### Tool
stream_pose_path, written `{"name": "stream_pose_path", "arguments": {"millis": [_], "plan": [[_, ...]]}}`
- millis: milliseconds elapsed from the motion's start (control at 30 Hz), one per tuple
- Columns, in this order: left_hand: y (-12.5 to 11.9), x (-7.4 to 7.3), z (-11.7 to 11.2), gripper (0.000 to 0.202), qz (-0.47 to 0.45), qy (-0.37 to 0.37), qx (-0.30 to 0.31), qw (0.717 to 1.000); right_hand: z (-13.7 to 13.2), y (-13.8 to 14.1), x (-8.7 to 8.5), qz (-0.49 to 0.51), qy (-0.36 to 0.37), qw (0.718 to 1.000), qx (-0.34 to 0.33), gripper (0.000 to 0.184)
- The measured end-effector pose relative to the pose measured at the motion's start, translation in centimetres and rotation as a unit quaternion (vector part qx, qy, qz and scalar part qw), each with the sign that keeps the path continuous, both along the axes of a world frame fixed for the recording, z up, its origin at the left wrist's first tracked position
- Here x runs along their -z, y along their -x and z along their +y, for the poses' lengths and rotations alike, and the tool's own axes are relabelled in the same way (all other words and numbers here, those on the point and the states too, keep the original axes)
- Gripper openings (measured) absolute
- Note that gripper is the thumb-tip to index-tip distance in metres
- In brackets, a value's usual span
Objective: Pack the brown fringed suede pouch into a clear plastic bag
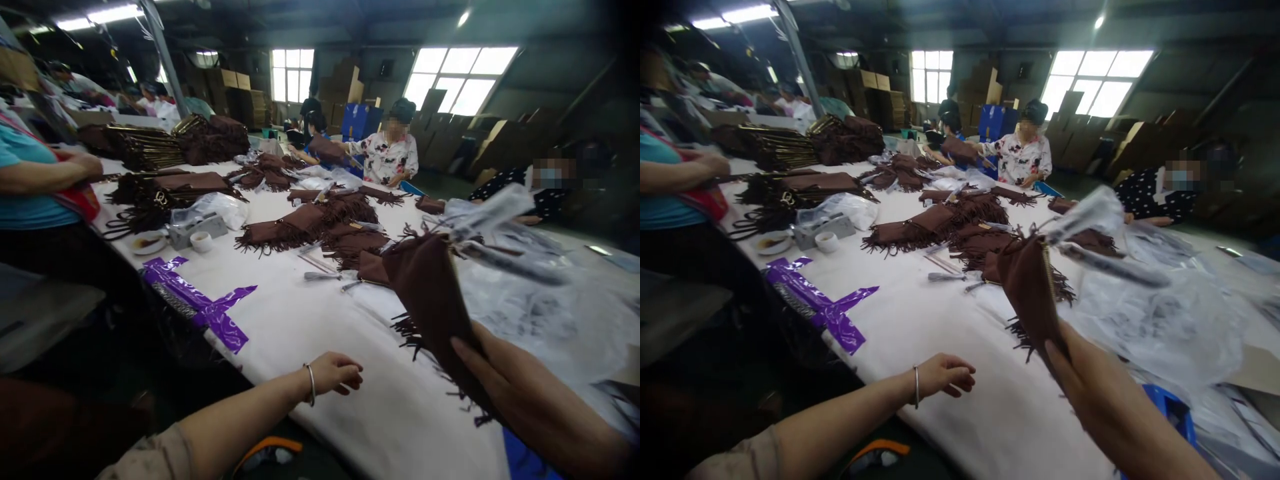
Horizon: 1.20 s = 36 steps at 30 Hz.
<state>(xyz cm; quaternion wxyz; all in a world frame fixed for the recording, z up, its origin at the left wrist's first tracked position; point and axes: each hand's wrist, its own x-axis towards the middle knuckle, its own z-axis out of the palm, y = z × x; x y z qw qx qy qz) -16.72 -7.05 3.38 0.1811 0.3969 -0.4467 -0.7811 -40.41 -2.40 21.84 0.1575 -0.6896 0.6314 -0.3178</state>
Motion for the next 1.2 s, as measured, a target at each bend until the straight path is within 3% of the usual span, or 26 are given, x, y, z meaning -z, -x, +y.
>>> {"name": "stream_pose_path", "arguments": {"millis": [67,167,267,333,400,467,533,567,633,733,833,933,1000,1100,1133,1200], "plan": [[-0.1,1.0,0.6,0.056,0.009,-0.042,-0.016,0.999,-0.1,-2.1,3.0,0.114,0.024,0.992,-0.047,0.051],[-0.8,3.1,3.0,0.060,0.040,-0.109,-0.035,0.993,0.9,-5.7,12.5,0.302,0.095,0.947,-0.060,0.067],[-2.4,4.8,5.9,0.063,0.068,-0.144,0.007,0.987,3.6,-7.7,22.1,0.352,0.075,0.928,-0.093,0.066],[-3.7,4.7,7.4,0.062,0.057,-0.141,0.077,0.985,5.4,-7.7,25.1,0.337,0.042,0.933,-0.119,0.060],[-4.5,3.4,7.9,0.062,0.047,-0.110,0.134,0.984,6.2,-6.9,24.6,0.288,-0.001,0.942,-0.174,0.057],[-4.4,1.2,7.3,0.059,0.044,-0.019,0.127,0.991,5.8,-6.0,21.7,0.212,-0.043,0.953,-0.212,0.054],[-3.4,-0.7,5.8,0.048,0.014,0.150,0.066,0.986,4.4,-5.5,18.5,0.141,-0.040,0.978,-0.147,0.052],[-2.6,-1.2,4.8,0.043,-0.016,0.253,0.042,0.966,3.6,-5.5,17.4,0.122,-0.004,0.988,-0.092,0.052],[-1.0,-0.8,2.8,0.041,-0.103,0.446,0.033,0.888,2.0,-5.9,17.0,0.130,0.079,0.988,0.008,0.053],[0.6,2.4,0.5,0.055,-0.233,0.586,0.083,0.771,0.7,-6.7,20.0,0.217,0.093,0.971,0.021,0.052],[0.6,5.2,-0.7,0.064,-0.303,0.609,0.124,0.723,0.8,-6.8,23.1,0.270,0.044,0.962,-0.011,0.052],[-2.0,4.4,-1.7,0.059,-0.331,0.606,0.124,0.712,1.9,-6.0,24.0,0.274,0.029,0.961,-0.015,0.051],[-5.2,2.5,-2.4,0.042,-0.338,0.589,0.087,0.729,3.0,-5.4,23.7,0.260,0.020,0.965,-0.010,0.050],[-10.4,0.1,-2.0,0.031,-0.373,0.505,-0.032,0.778,4.2,-5.9,23.1,0.201,0.018,0.979,0.002,0.048],[-11.7,-0.2,-1.3,0.031,-0.389,0.457,-0.058,0.798,4.3,-6.6,22.9,0.170,0.017,0.985,-0.008,0.047],[-12.7,0.1,0.8,0.032,-0.403,0.353,-0.052,0.843,4.1,-8.7,22.5,0.103,0.008,0.993,-0.051,0.045]]}}
